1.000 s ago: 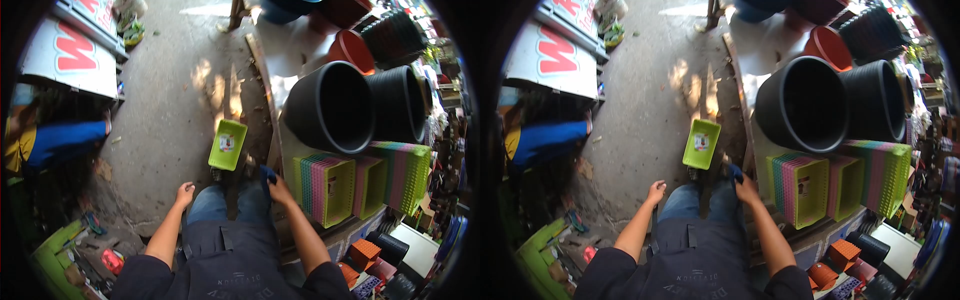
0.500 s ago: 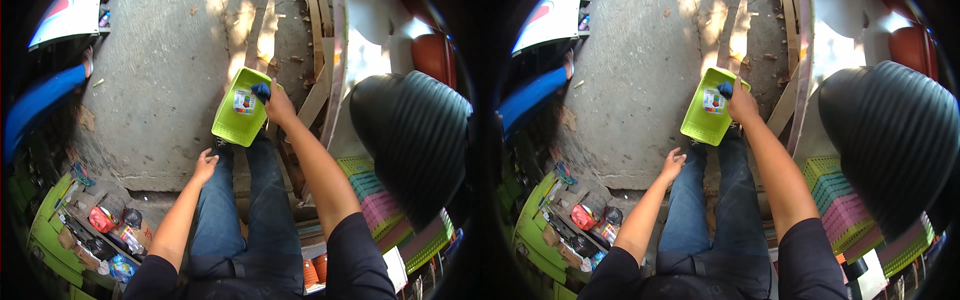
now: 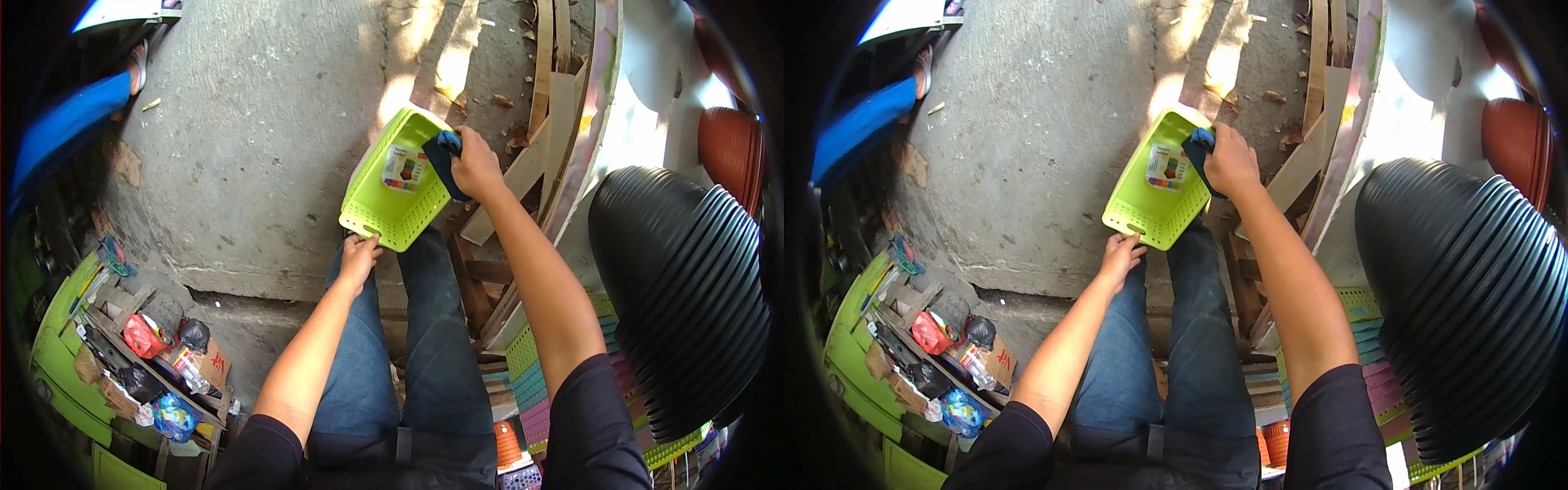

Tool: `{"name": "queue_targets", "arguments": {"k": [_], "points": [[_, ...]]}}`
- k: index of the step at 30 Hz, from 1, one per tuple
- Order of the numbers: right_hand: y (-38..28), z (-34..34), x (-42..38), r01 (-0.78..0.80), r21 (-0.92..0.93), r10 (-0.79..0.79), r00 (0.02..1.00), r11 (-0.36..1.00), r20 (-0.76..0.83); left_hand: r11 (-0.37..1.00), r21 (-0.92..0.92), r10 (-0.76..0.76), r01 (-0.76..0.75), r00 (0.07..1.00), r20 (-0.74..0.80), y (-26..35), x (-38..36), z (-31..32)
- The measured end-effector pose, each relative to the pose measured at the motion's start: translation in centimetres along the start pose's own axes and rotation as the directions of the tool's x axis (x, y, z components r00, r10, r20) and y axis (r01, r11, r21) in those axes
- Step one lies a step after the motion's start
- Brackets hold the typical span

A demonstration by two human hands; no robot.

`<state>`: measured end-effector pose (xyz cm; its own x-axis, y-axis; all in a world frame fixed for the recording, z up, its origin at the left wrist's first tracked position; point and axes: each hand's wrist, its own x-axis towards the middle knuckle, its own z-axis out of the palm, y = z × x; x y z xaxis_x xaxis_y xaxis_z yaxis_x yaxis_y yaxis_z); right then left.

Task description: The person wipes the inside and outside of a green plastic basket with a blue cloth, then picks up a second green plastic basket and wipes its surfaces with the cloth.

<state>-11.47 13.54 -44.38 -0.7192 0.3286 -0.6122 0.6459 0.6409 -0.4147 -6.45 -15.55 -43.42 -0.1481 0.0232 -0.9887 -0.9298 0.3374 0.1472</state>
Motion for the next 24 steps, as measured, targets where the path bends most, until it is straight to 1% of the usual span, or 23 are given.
{"name": "queue_targets", "arguments": {"k": [1,3,5,7,8,10,11,14,15,17,19,20,21,24], "points": [[-0.4,-0.5,-0.3,0.007,0.004,-0.007,1.000,1.000,-0.008,1.000,0.010,-0.010,0.010,1.000,-0.006,0.1,-0.4,-0.1],[-1.1,-1.5,-1.3,-0.058,0.029,0.057,0.998,0.998,0.039,0.996,0.089,0.021,-0.019,0.999,-0.023,-0.1,-1.2,-0.4],[-1.6,-2.2,-3.0,-0.046,0.049,0.046,0.999,0.998,-0.002,0.991,0.103,0.094,-0.091,0.995,-0.024,-0.9,-1.8,-0.8],[-1.6,-2.8,-4.9,-0.067,0.126,0.078,0.994,0.990,-0.082,0.964,0.132,0.236,-0.229,0.971,-0.037,-1.0,-3.6,-0.8],[-1.7,-3.4,-6.2,-0.063,0.129,0.076,0.992,0.990,-0.104,0.959,0.137,0.255,-0.249,0.966,-0.028,-1.0,-4.5,-1.0],[-2.1,-4.6,-9.3,-0.105,0.243,0.150,0.973,0.964,-0.173,0.821,0.377,0.496,-0.429,0.863,-0.096,-1.0,-6.3,-1.9],[-2.4,-5.1,-11.1,-0.099,0.249,0.150,0.969,0.964,-0.197,0.814,0.350,0.523,-0.463,0.847,-0.096,-0.8,-7.2,-2.4],[-3.4,-6.1,-16.8,-0.171,0.282,0.246,0.935,0.944,-0.255,0.789,0.182,0.611,-0.586,0.780,-0.134,0.4,-10.3,-4.3],[-3.7,-6.6,-18.8,-0.188,0.297,0.272,0.923,0.936,-0.271,0.732,0.180,0.678,-0.657,0.727,-0.106,0.5,-10.6,-5.4],[-4.7,-6.9,-22.8,-0.188,0.339,0.301,0.899,0.922,-0.319,0.743,-0.017,0.666,-0.669,0.742,-0.081,2.7,-13.6,-6.4],[-4.9,-5.9,-26.6,-0.150,0.387,0.310,0.866,0.910,-0.392,0.691,-0.038,0.723,-0.722,0.691,0.005,4.7,-16.1,-7.7],[-6.2,-6.6,-28.5,-0.172,0.439,0.352,0.859,0.882,-0.371,0.705,-0.108,0.707,-0.701,0.707,0.028,5.7,-17.4,-7.9],[-8.0,-7.6,-30.5,-0.190,0.490,0.391,0.852,0.851,-0.349,0.695,-0.160,0.715,-0.701,0.696,0.060,6.3,-18.4,-8.3],[-11.0,-9.2,-35.6,-0.193,0.545,0.455,0.796,0.816,-0.399,0.726,-0.234,0.687,-0.646,0.693,0.220,8.8,-22.6,-8.8]]}}
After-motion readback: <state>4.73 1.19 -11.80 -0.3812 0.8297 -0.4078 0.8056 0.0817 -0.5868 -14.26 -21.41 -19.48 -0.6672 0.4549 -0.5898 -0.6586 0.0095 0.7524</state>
